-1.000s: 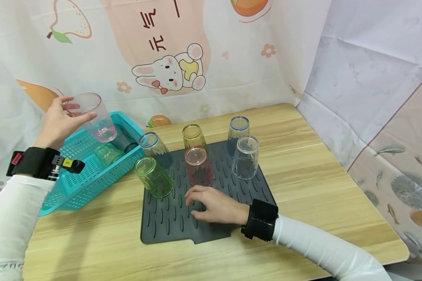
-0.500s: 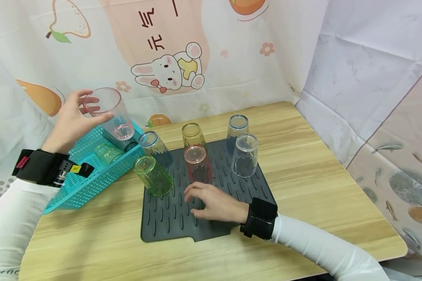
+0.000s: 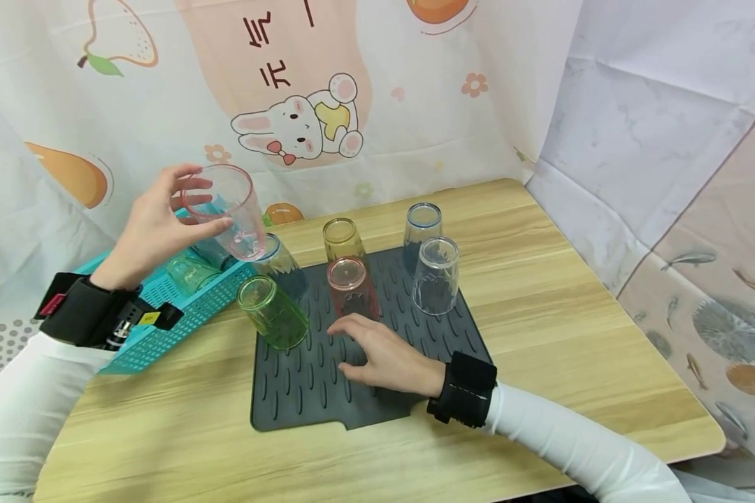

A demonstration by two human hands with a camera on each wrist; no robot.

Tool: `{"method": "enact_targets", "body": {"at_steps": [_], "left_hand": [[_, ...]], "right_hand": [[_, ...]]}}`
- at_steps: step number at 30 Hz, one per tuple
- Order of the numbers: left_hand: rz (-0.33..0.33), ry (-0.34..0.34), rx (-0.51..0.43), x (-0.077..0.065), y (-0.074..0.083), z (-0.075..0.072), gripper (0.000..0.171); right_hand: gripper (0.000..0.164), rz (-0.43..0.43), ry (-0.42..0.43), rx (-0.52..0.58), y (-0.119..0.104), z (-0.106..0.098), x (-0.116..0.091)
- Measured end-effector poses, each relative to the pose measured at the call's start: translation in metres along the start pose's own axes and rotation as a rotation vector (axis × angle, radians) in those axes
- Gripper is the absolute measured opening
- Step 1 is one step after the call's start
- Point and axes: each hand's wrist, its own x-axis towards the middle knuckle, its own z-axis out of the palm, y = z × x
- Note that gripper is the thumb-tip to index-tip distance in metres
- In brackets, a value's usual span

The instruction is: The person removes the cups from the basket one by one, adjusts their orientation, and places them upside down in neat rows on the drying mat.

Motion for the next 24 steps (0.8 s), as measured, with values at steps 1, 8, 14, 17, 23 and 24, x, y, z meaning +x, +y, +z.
{"method": "enact_targets", "body": {"at_steps": [1, 8, 14, 17, 23, 24], "left_hand": [[0.004, -0.006, -0.005, -0.001, 0.002, 0.001, 0.079], [0.046, -0.059, -0.041, -0.007, 0.018, 0.006, 0.078], [0.071, -0.096, -0.077, -0.015, 0.028, 0.012, 0.080], [0.093, -0.116, -0.124, -0.019, 0.033, 0.015, 0.080], [0.151, -0.167, -0.207, -0.025, 0.041, 0.025, 0.080], [0.159, -0.177, -0.216, -0.026, 0.043, 0.026, 0.080]], "right_hand": [[0.049, 0.000, 0.005, 0.004, 0.000, 0.000, 0.000], [0.053, 0.002, 0.062, 0.027, 0.001, 0.000, 0.000], [0.059, 0.007, 0.120, 0.031, 0.005, 0.001, 0.003], [0.067, 0.004, 0.155, 0.044, 0.006, 0.001, 0.004], [0.081, -0.023, 0.238, 0.092, 0.006, -0.001, 0.010], [0.082, -0.023, 0.251, 0.102, 0.006, -0.002, 0.012]]}}
